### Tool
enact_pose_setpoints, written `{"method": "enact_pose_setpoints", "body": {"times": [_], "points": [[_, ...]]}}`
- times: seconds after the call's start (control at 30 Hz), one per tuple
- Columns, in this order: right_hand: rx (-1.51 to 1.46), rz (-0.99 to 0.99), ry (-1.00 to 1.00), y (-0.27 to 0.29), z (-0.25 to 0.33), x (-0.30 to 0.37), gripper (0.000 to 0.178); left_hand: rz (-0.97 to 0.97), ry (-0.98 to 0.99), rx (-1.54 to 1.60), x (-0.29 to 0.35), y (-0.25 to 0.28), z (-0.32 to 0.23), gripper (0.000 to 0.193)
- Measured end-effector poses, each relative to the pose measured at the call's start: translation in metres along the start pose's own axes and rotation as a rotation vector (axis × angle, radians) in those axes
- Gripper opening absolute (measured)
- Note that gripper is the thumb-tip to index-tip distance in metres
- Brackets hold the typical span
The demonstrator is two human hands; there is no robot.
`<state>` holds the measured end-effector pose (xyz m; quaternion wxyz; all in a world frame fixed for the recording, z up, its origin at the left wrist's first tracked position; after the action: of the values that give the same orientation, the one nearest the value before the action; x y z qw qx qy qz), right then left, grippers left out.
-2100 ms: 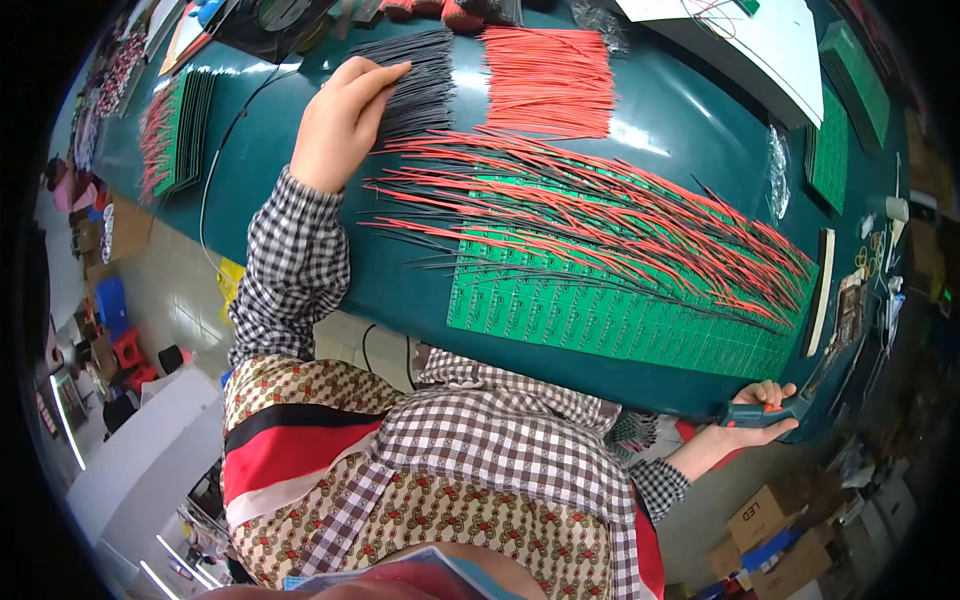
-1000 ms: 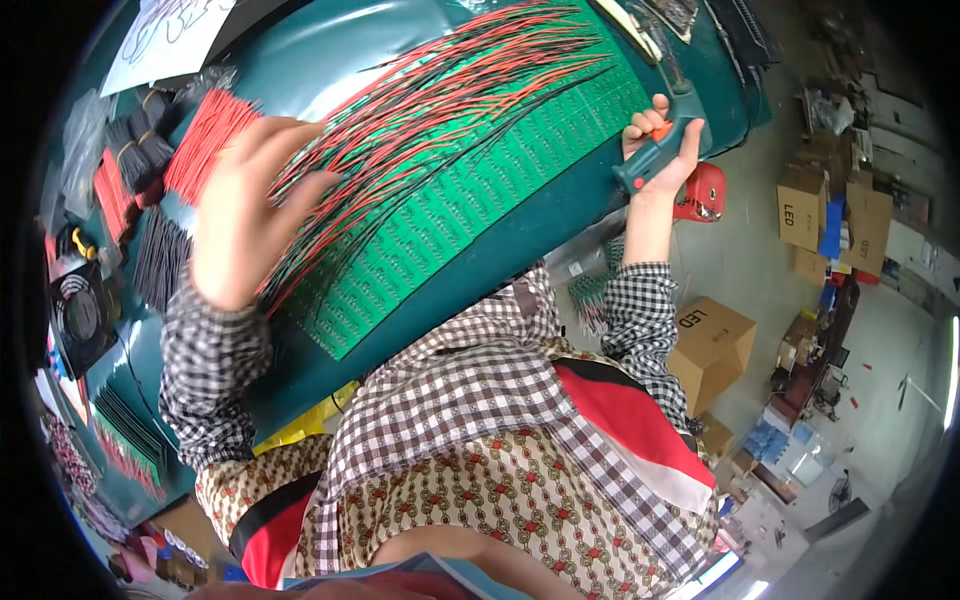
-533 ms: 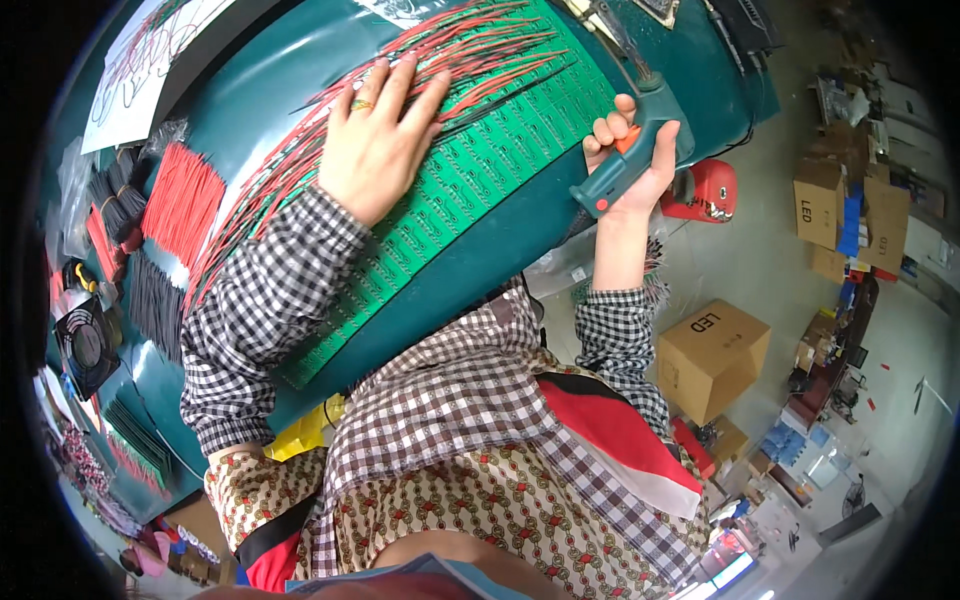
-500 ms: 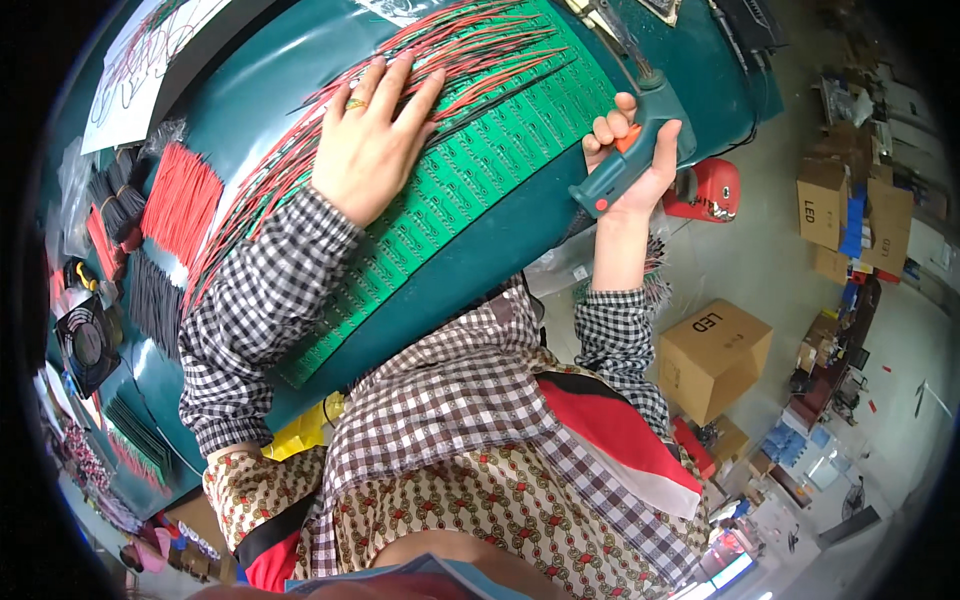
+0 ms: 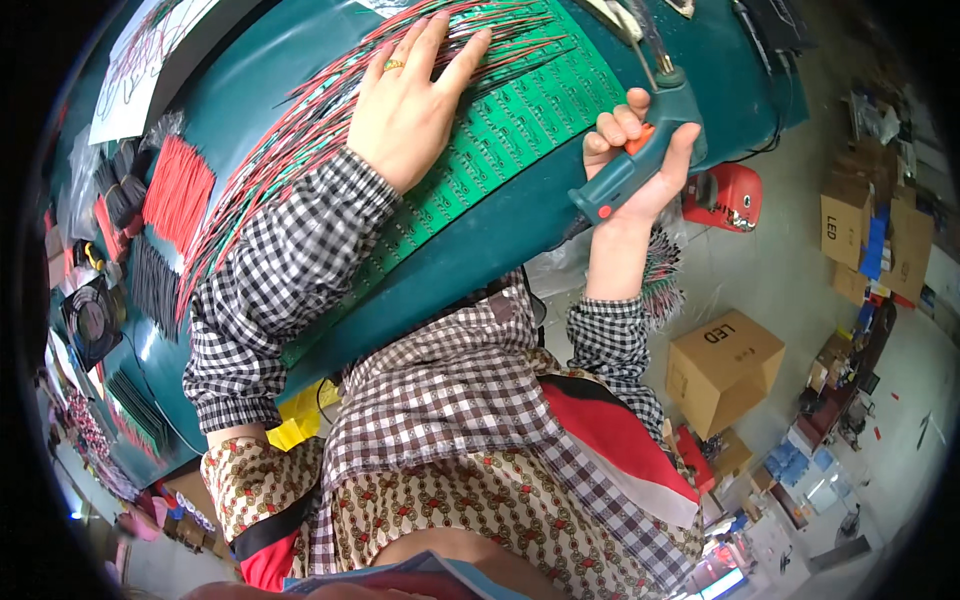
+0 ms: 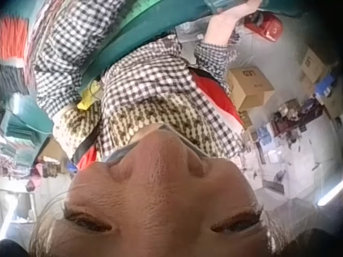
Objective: Soldering red and black wires onto a green printed circuit board using a soldering gun at a workbench.
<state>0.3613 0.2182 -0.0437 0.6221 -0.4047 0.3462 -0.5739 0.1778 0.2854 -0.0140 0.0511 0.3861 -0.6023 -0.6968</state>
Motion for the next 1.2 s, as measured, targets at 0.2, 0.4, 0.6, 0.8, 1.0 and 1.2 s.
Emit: {"method": "enact_pose_setpoints", "body": {"times": [0.2, 0.4, 0.6, 0.8, 1.0, 1.2], "points": [[-0.017, 0.033, -0.013, -0.008, 0.018, 0.01, 0.058, 0.014, 0.103, 0.264, 0.081, 0.085, 0.034, 0.064], [0.111, -0.007, -0.026, -0.004, 0.035, -0.002, 0.057, 0.158, 0.243, 0.148, 0.146, 0.064, 0.042, 0.08], [0.161, -0.081, -0.002, 0.019, 0.051, -0.002, 0.057, -0.317, 0.041, 0.045, 0.139, 0.063, 0.045, 0.057], [0.17, -0.096, 0.004, 0.036, 0.064, 0.0, 0.062, -0.06, 0.129, 0.295, 0.079, 0.087, -0.001, 0.07], [0.174, -0.112, -0.008, 0.048, 0.052, 0.001, 0.061, -0.207, 0.17, -0.269, 0.066, -0.002, -0.008, 0.065], [0.155, -0.1, -0.006, 0.044, 0.051, 0.004, 0.061, -0.008, 0.091, 0.08, 0.059, 0.004, 0.008, 0.049]]}}
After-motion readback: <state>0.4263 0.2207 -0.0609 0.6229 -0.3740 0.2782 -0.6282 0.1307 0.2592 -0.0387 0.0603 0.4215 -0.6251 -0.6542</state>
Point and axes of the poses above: each hand's wrist, its own x-axis away from the middle knuckle, its own y-axis out of the back of the hand, z = x × y, the point moved 9 cm from there along -x, towards the middle knuckle, and after that the axes turned 12 degrees about -y, right-handed, at the moved point
